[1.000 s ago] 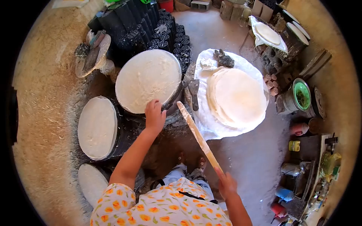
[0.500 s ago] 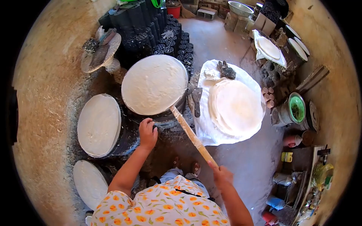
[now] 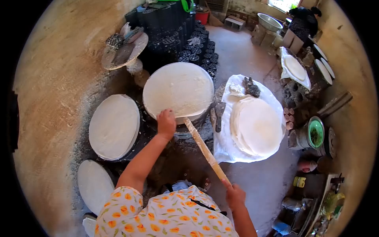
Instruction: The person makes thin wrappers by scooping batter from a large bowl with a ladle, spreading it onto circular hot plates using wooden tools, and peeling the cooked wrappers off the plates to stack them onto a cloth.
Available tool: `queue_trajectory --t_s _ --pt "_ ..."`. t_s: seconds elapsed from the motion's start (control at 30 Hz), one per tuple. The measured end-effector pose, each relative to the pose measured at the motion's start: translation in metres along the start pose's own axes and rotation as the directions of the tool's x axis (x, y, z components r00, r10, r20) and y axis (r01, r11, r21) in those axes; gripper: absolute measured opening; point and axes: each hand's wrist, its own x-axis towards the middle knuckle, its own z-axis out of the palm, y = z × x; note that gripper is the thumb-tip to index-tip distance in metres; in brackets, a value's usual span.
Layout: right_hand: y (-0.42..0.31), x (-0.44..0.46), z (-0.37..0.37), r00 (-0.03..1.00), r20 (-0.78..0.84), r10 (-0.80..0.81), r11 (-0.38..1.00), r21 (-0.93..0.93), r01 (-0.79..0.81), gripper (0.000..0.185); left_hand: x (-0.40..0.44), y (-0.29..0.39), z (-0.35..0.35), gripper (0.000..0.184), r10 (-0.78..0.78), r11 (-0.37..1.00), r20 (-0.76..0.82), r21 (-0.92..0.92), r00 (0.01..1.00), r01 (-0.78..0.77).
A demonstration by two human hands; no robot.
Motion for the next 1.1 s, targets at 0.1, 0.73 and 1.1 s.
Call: queue_trajectory --t_s 0.1,0.73,1.1 --pt "0.000 -0.005 0.002 0.999 0.020 0.049 0.999 0.022 -0.050 0.058 0.028 -0.004 -0.024 0.007 0.064 0.994 0.024 -0.090 0.998 -0.062" --pt "0.075 0.000 0.038 0.881 -0.112 0.460 0.627 0.743 -0.233 0.058 0.192 0.031 -0.119 0.008 0.371 0.909 -0.190 -0.123 0.909 -0.397" --pt "0.144 -0.019 0.032 0.669 -0.176 0.722 0.448 0.856 -0.257 0.062 0.209 0.230 -0.095 0.004 0.335 0.794 0.032 -0.548 0.942 -0.263"
